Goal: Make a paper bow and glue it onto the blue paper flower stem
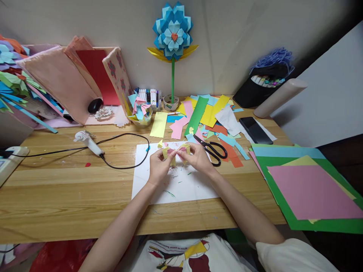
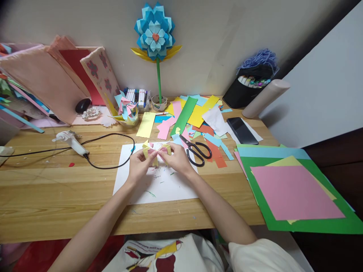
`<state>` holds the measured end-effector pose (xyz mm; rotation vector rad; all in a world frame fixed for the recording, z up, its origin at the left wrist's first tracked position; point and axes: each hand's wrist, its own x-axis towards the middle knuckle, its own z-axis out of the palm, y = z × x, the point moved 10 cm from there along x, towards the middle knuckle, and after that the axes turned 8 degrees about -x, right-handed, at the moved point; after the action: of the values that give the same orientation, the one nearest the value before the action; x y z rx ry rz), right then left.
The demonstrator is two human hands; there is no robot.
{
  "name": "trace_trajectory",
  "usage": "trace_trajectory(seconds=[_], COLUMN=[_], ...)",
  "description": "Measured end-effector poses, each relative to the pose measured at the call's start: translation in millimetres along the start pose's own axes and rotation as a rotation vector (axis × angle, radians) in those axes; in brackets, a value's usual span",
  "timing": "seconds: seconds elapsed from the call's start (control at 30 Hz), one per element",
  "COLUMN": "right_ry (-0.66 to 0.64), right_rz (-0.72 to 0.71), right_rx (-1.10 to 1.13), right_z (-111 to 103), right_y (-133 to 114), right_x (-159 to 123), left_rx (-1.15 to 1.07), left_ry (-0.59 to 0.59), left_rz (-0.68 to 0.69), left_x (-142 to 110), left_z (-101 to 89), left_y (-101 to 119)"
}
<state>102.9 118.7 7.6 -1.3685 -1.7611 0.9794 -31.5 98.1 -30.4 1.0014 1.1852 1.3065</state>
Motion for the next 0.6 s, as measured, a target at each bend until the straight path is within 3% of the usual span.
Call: trace_trajectory(seconds=[0.13,0.37,0.6], right_ry=[0.013,-0.119,-0.132], right_rz=[0.053,0.114,0.156], right_rx=[-0.011,0.283,0.318], right_z=[2,9,7], right_y=[7,19,31], right_x=[0,7,11], left_rx=[-0.002,-0.038,-0.006], left_ry=[0.009,-0.017,0.027], left_rz=[-0.017,-0.03,-0.031], left_x=[0,6,9], left_z=[0.0,1.3,-8.5], left_y=[1,10,5])
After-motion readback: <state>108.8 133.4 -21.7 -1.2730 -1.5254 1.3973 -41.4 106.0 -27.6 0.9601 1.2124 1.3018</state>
